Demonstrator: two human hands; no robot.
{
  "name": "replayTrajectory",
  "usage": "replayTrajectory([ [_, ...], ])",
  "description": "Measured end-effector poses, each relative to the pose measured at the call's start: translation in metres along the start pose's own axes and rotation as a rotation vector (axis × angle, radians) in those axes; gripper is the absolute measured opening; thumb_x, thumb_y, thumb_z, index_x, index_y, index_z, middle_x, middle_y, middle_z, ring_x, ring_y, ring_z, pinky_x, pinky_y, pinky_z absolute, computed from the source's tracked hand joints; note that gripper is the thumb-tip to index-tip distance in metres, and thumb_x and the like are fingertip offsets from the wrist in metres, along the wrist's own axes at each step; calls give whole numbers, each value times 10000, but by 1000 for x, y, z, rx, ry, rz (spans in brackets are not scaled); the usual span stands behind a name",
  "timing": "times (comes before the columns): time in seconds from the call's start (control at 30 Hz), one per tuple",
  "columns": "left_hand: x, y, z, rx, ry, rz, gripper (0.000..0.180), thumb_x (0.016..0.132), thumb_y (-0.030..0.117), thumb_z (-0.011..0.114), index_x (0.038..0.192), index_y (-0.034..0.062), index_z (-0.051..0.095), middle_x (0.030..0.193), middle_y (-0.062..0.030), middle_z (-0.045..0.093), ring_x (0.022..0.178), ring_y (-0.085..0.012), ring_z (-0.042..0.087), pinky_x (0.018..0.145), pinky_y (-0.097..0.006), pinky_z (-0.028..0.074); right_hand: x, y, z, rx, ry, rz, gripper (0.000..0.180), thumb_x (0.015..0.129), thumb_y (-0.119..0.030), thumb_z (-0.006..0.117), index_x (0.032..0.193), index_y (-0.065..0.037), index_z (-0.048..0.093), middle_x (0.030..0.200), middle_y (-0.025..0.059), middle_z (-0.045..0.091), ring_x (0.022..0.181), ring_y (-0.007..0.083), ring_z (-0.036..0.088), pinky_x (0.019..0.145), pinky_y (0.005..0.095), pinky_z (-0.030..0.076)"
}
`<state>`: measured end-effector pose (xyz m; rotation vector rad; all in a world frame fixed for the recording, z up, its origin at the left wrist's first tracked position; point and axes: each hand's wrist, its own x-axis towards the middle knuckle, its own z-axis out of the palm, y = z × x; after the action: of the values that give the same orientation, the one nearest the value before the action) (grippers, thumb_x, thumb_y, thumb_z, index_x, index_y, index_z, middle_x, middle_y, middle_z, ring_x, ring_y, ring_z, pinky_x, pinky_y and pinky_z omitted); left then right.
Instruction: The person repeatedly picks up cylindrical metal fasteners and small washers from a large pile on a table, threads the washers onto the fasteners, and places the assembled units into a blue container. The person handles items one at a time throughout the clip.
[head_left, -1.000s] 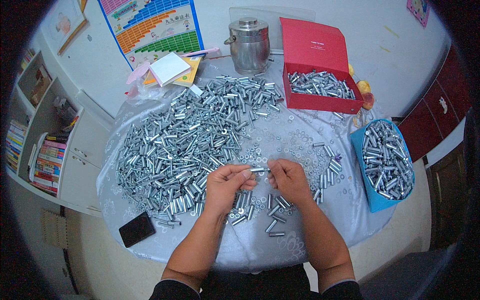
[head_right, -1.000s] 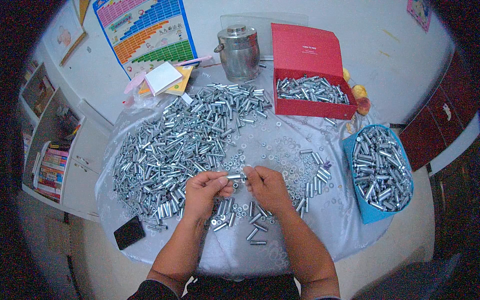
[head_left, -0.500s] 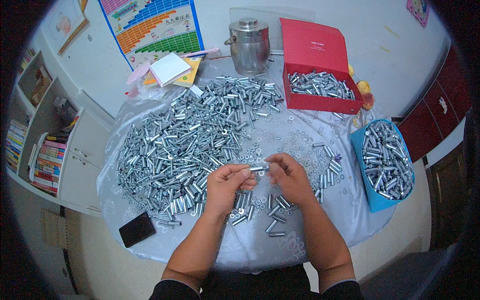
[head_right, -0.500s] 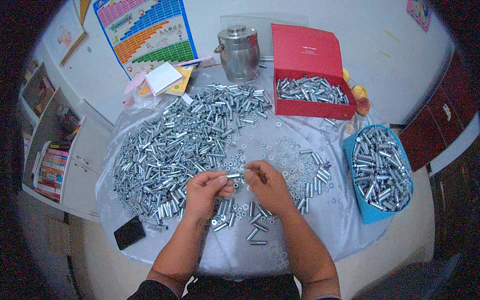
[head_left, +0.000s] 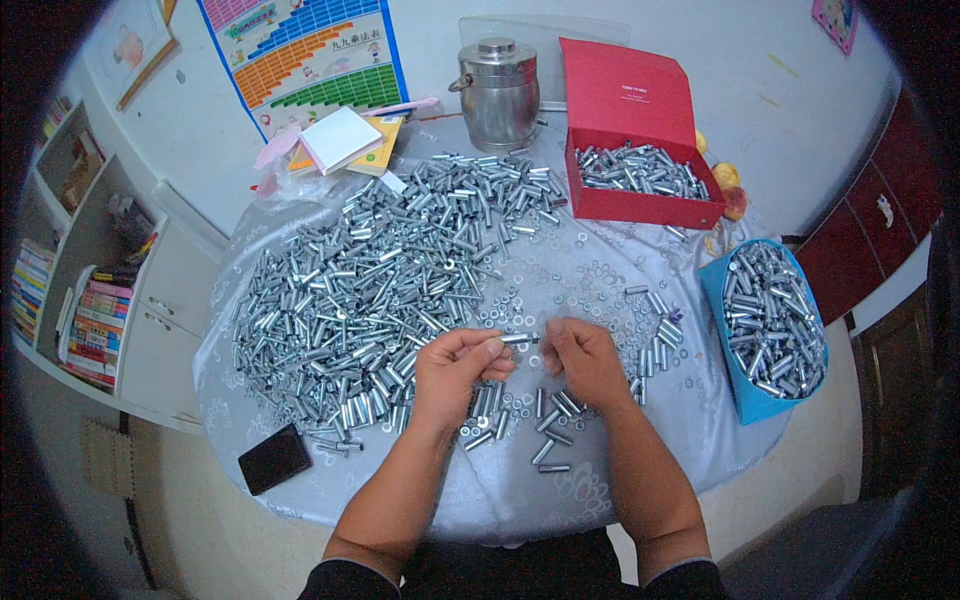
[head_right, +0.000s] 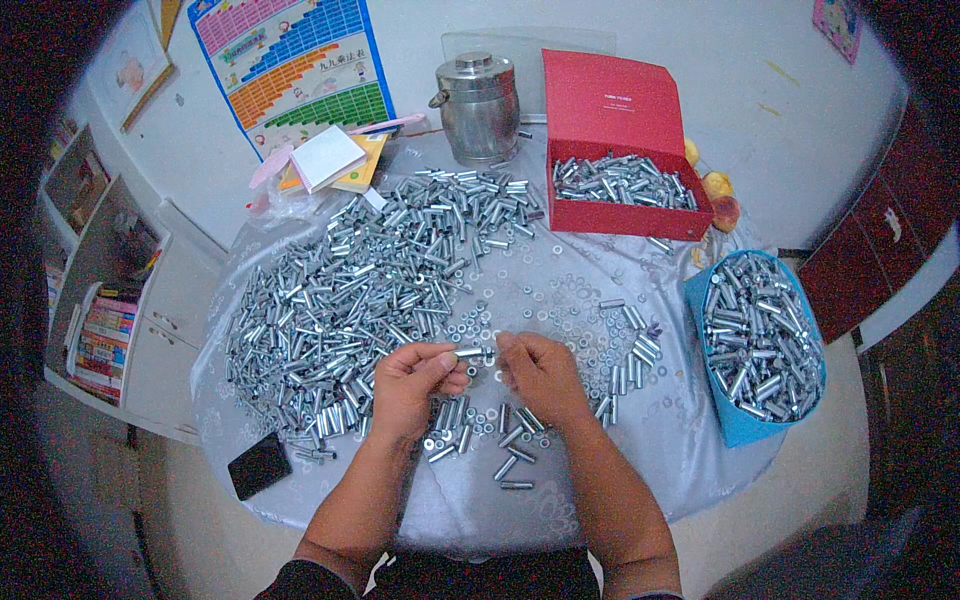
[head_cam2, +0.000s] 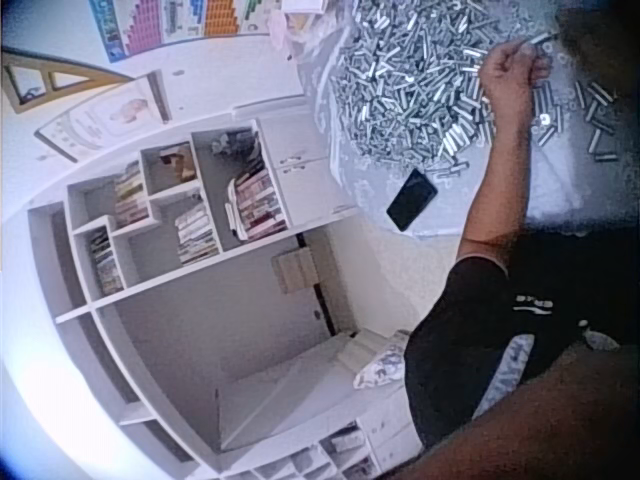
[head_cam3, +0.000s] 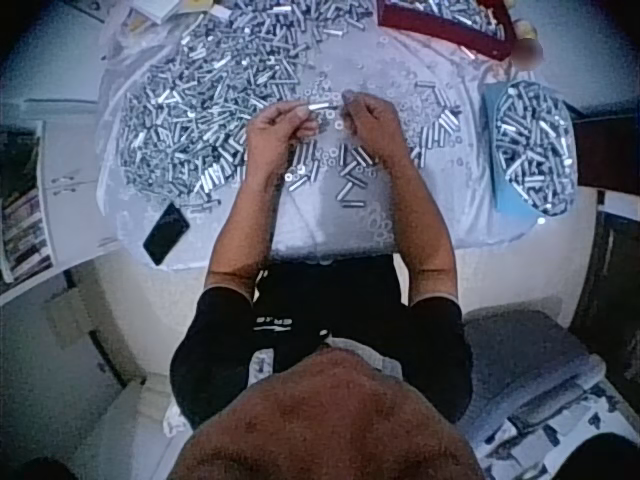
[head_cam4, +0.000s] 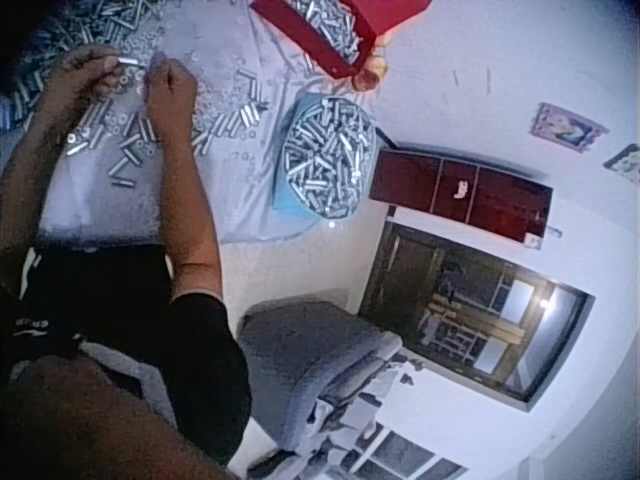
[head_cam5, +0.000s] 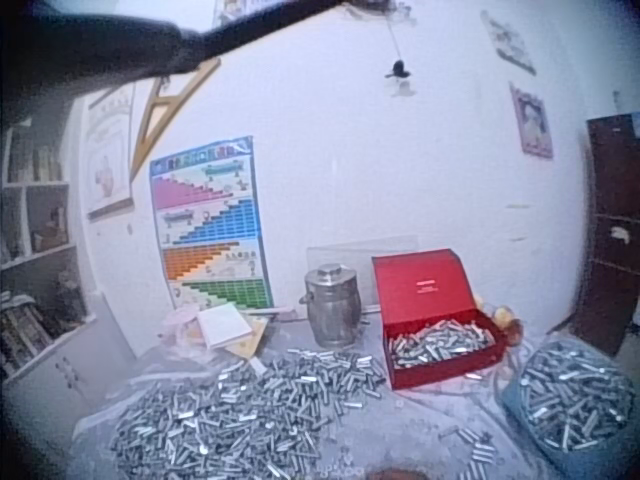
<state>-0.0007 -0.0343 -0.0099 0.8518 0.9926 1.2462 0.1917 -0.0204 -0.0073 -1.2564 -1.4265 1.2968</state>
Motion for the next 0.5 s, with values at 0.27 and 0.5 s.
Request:
replayTrajectory([
  [0.27,1,0,2,-7,4,-6,159,877,37,637,1007,-55,648,859,-160,694,710,-198,686,639,-288,574,4,16,0,25,-10,28,218,937,-231,578,954,-16,611,784,36,611,698,108,551,633,279,454],
  [0.5,1,-2,1,-9,2,1,163,874,35,640,1011,-53,648,859,-159,696,709,-195,686,635,-281,570,0,-1,6,97,49,-29,132,922,-134,580,886,-11,613,713,20,583,650,96,539,614,259,450],
])
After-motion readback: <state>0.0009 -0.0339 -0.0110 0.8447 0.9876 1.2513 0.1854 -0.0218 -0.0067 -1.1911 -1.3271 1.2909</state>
